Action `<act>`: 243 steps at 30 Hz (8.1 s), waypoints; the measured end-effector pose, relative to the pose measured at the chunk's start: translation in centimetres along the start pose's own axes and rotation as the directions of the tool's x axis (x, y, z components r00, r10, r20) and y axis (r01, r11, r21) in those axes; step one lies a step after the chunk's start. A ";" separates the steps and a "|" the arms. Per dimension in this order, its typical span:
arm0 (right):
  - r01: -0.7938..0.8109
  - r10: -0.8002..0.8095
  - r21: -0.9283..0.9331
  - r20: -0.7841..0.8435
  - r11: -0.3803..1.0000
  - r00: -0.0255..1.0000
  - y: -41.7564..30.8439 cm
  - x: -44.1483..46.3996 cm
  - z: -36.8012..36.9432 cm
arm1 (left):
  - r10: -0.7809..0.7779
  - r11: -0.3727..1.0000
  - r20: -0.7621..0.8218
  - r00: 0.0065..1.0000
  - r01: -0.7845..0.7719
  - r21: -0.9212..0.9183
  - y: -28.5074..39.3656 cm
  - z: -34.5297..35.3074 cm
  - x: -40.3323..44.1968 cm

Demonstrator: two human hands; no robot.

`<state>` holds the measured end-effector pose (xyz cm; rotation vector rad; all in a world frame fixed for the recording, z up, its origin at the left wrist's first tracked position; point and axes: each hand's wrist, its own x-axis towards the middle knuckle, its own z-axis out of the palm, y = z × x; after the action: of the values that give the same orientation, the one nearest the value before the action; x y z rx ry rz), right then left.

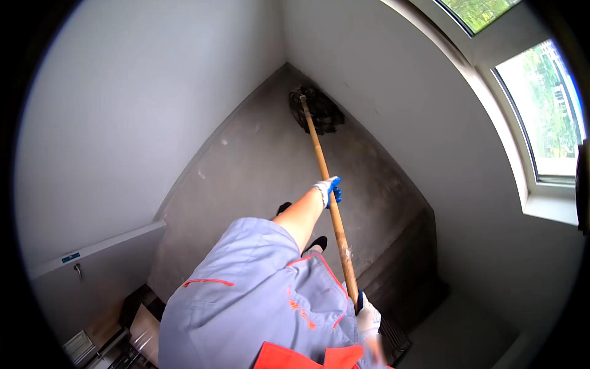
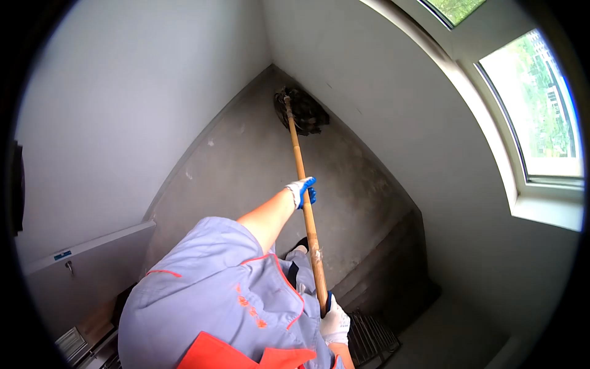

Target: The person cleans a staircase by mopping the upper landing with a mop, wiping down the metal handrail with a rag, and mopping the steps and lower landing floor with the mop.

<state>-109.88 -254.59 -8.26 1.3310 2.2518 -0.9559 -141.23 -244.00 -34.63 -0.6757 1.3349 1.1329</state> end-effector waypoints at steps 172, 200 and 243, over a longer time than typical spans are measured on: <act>0.575 -0.238 -0.127 -0.963 0.808 0.122 -5.7 -7.4 -24.8 | 0.222 -0.500 0.898 0.379 -0.746 0.439 -2.2 14.6 -17.3; 0.700 -0.300 0.575 -0.640 0.424 0.708 -16.9 -4.6 -11.9 | 0.681 0.062 0.128 0.721 -0.231 0.971 -16.2 -29.7 -30.5; -0.195 -0.803 -0.780 -0.590 0.595 -0.089 -5.5 -22.4 -27.6 | 0.241 -0.295 0.771 0.589 -0.713 0.637 -13.3 -6.5 -38.0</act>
<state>-102.56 -251.05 26.82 0.9345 3.4414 1.5569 -126.66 -263.81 -2.11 1.4103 1.6991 0.4507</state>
